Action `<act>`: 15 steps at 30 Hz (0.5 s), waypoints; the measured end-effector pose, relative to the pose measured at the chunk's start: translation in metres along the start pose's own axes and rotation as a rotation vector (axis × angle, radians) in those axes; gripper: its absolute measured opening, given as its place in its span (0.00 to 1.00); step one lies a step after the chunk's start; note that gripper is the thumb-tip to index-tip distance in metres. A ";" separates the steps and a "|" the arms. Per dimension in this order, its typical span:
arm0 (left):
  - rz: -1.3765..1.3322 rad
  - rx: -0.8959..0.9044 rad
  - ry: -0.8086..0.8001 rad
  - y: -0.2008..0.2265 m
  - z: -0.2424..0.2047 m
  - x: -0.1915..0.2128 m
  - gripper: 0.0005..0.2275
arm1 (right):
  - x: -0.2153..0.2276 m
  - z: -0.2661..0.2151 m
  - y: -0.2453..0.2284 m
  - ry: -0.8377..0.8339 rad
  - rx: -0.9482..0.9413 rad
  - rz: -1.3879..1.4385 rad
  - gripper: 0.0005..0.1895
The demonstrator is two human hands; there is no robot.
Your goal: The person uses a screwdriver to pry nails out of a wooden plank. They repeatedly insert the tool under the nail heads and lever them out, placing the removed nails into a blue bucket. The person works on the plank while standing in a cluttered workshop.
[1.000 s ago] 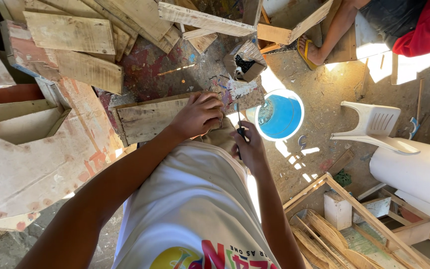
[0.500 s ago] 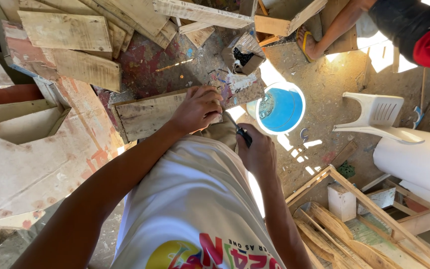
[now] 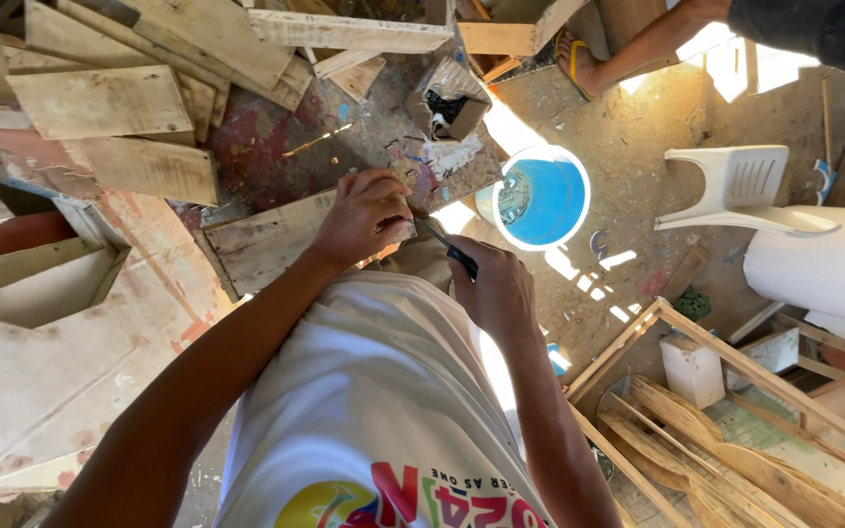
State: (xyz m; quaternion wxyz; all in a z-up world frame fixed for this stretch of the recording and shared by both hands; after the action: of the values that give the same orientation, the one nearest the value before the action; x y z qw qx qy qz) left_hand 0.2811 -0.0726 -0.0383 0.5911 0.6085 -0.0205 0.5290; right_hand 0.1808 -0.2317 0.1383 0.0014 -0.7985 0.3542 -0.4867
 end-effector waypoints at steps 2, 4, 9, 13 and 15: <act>-0.013 0.012 0.009 0.001 0.000 0.001 0.04 | -0.001 -0.002 -0.007 -0.005 0.015 -0.015 0.18; -0.034 0.024 0.020 0.001 0.001 0.001 0.04 | 0.002 -0.004 -0.014 -0.011 0.025 -0.037 0.19; -0.054 0.006 0.043 0.004 0.000 0.000 0.04 | 0.003 -0.003 -0.020 -0.021 0.026 -0.133 0.18; -0.044 0.015 0.041 0.006 0.000 0.001 0.04 | -0.001 0.003 -0.013 -0.026 0.048 -0.181 0.18; -0.032 0.010 0.038 0.006 0.001 0.000 0.04 | -0.004 0.006 -0.010 -0.028 0.072 -0.215 0.18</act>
State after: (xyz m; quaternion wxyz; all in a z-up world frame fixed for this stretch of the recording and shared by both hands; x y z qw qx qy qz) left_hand 0.2779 -0.0750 -0.0336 0.5968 0.6016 0.0028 0.5310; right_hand 0.1897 -0.2242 0.1351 -0.0170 -0.8382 0.2486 -0.4852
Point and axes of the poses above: each hand's wrist, its own z-axis towards the middle knuckle, its own x-axis out of the back of the hand, y = z × x, the point moved 4 cm from there along z, towards the middle knuckle, and after that the axes turned 1 degree about -z, right-handed, at the moved point
